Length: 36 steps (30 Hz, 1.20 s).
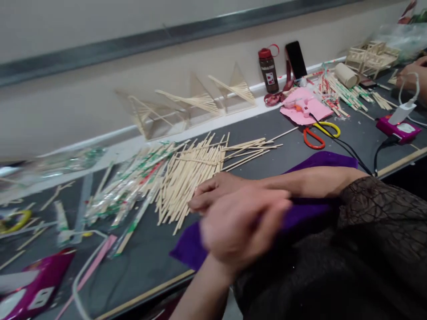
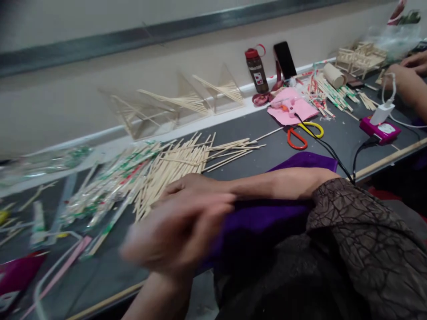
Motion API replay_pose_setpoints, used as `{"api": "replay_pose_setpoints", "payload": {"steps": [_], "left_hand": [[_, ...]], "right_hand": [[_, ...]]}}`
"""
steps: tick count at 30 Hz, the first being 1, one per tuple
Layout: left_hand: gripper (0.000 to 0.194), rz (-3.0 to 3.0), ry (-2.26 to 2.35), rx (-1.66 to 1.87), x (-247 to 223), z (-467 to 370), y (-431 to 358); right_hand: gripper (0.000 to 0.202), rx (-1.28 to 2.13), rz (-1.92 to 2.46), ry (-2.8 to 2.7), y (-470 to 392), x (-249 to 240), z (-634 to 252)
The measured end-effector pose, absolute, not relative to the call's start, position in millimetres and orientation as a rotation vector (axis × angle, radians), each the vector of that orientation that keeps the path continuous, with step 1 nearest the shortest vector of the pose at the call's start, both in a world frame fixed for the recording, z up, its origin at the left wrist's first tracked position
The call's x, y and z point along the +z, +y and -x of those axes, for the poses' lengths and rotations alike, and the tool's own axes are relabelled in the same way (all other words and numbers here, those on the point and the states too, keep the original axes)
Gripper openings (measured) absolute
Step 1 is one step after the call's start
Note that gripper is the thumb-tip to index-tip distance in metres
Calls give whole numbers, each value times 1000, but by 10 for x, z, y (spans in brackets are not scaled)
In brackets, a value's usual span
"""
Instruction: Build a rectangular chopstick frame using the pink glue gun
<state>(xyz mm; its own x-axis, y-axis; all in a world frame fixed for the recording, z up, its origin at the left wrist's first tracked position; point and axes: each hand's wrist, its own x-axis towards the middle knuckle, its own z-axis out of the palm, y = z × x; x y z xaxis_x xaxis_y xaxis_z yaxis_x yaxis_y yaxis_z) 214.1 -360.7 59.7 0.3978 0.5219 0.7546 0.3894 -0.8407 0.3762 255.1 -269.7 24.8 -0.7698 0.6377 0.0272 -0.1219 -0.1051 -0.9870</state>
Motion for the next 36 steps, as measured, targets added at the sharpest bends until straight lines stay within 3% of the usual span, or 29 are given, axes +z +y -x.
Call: {"api": "replay_pose_setpoints", "payload": {"steps": [2,5,10,13,15,20,28,36], "left_hand": [[14,-2742,383,1492,583,-2392,-3444],[9,-2920,163,1617,459,-2614,-3201],[23,-2749,598,1713,67,-2532,-2783],[21,-2579,737,1657,-99,-2483,-2687],[15,-2477,770,1549,-148,-2492,-2679],[16,-2084,930,1178,-136,-2452,-2664],[23,-1377,1012,885,-68,-2317,-2638],[32,-1175,1224,971,47,-2173,-2406]], "right_hand": [[14,2028,533,-1591,-2630,248,-2550],[15,1838,617,-1621,-2425,392,-2648],[17,1067,938,-1941,-1812,708,-3238],[14,526,1381,-2268,-1543,771,-3672],[15,362,1623,-2465,-1460,749,-3855],[37,379,1827,-2797,-1358,527,-3899],[29,440,1840,-2851,-1274,354,-3824],[30,648,1605,-2841,-1319,557,-3795]]}}
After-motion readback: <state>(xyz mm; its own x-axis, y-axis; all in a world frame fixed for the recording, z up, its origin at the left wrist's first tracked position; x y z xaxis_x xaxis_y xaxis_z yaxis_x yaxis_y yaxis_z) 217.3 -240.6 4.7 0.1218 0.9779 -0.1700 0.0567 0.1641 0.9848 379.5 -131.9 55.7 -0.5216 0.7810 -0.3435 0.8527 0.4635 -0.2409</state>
